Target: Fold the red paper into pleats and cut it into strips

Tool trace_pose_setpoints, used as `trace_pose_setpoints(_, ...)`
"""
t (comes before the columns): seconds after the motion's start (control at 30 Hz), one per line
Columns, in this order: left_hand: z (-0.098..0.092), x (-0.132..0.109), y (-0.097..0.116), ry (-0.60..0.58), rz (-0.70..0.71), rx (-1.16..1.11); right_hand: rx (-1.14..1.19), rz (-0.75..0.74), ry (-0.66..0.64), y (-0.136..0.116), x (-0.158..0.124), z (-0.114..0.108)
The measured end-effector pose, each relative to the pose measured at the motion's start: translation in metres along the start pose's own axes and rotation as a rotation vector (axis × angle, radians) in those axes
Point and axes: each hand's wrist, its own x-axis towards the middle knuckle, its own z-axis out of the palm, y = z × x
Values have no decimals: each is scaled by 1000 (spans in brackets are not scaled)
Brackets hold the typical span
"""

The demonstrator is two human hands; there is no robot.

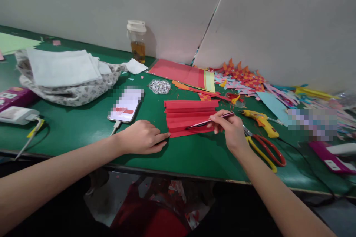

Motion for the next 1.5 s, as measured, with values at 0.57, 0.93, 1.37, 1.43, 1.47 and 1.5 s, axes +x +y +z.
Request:
trace_pose_setpoints(0.57,-1,1,0,11,5,11,-18,31,-176,-2,-12,22)
trace_pose_setpoints(0.93,-2,2,0,-9,-3,-6,-7,-2,55,4,-2,2)
trace_pose_setpoints(1.37,-1,1,0,7,5,4,62,49,-171,1,-17,27)
trace_pose_setpoints(1.43,-1,2,0,7,6,5,48,56,-176,1,-18,28)
trace_pose_setpoints(1.47,-1,2,0,7,7,6,41,59,-177,1,-18,29)
trace_pose_setpoints(1.5,-1,2,0,5,6,7,33,61,-176,1,-18,29)
